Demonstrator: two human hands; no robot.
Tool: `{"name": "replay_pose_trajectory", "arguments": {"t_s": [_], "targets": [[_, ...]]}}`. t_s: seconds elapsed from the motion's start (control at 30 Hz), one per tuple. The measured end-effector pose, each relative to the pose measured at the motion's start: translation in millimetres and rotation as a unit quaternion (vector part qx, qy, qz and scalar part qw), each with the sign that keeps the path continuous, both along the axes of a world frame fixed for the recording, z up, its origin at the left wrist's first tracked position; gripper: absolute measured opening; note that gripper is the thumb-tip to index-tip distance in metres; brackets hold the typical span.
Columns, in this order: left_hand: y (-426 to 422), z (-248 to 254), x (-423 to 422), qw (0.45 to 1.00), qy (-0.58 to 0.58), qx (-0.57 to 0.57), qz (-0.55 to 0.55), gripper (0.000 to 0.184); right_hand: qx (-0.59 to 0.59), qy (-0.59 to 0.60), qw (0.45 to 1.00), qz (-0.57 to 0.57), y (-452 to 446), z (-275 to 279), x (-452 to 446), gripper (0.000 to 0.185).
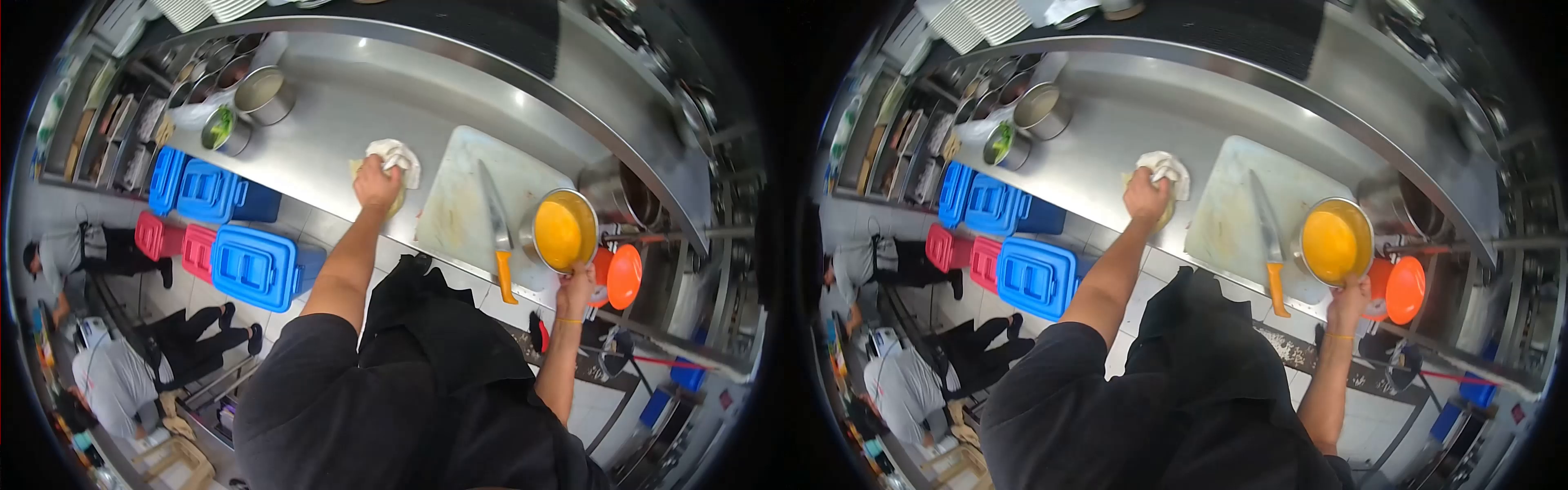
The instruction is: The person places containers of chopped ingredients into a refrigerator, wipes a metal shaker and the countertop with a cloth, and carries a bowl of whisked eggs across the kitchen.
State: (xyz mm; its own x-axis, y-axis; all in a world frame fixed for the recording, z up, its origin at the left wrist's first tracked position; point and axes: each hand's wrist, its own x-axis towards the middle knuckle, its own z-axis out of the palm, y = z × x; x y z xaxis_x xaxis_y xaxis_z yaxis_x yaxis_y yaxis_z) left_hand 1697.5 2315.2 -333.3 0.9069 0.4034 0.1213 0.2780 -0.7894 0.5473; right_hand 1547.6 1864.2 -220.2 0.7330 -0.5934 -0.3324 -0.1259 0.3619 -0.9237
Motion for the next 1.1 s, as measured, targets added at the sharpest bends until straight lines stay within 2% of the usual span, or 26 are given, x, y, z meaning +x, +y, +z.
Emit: {"name": "replay_pose_trajectory", "arguments": {"t_s": [0.13, 0.3, 0.4, 0.57, 0.67, 0.77, 0.9, 1.03, 1.1], "targets": [[5, -1, 1, 1.0, -0.006, -0.011, -0.026, 0.036, -0.049, -0.024, 0.997, 0.052, 50, 61, 41, 0.019], [14, 5, 2, 0.996, 0.001, -0.052, -0.075, 0.038, -0.023, -0.036, 0.992, 0.12, 118, 68, 111, 0.016], [20, 0, -1, 0.991, -0.027, -0.078, -0.102, 0.039, -0.023, -0.019, 0.989, 0.142, 194, 76, 165, 0.016], [45, 12, 2, 0.974, -0.032, -0.082, -0.207, 0.04, 0.008, 0.003, 0.98, 0.197, 320, 39, 277, 0.013], [66, 27, 9, 0.947, 0.037, -0.123, -0.295, 0.039, 0.024, 0.036, 0.977, 0.207, 408, 14, 338, 0.01], [78, 16, 15, 0.933, 0.011, -0.125, -0.338, 0.038, 0.073, 0.048, 0.968, 0.236, 467, -42, 409, 0.007], [100, 25, 15, 0.92, 0.005, -0.144, -0.366, 0.04, 0.068, 0.039, 0.967, 0.241, 558, -50, 451, 0.008], [116, 22, 17, 0.918, -0.018, -0.144, -0.37, 0.039, 0.079, 0.047, 0.973, 0.21, 611, -50, 470, 0.008], [113, 16, 16, 0.914, -0.038, -0.15, -0.376, 0.039, 0.079, 0.039, 0.969, 0.23, 618, -56, 477, 0.008]]}}
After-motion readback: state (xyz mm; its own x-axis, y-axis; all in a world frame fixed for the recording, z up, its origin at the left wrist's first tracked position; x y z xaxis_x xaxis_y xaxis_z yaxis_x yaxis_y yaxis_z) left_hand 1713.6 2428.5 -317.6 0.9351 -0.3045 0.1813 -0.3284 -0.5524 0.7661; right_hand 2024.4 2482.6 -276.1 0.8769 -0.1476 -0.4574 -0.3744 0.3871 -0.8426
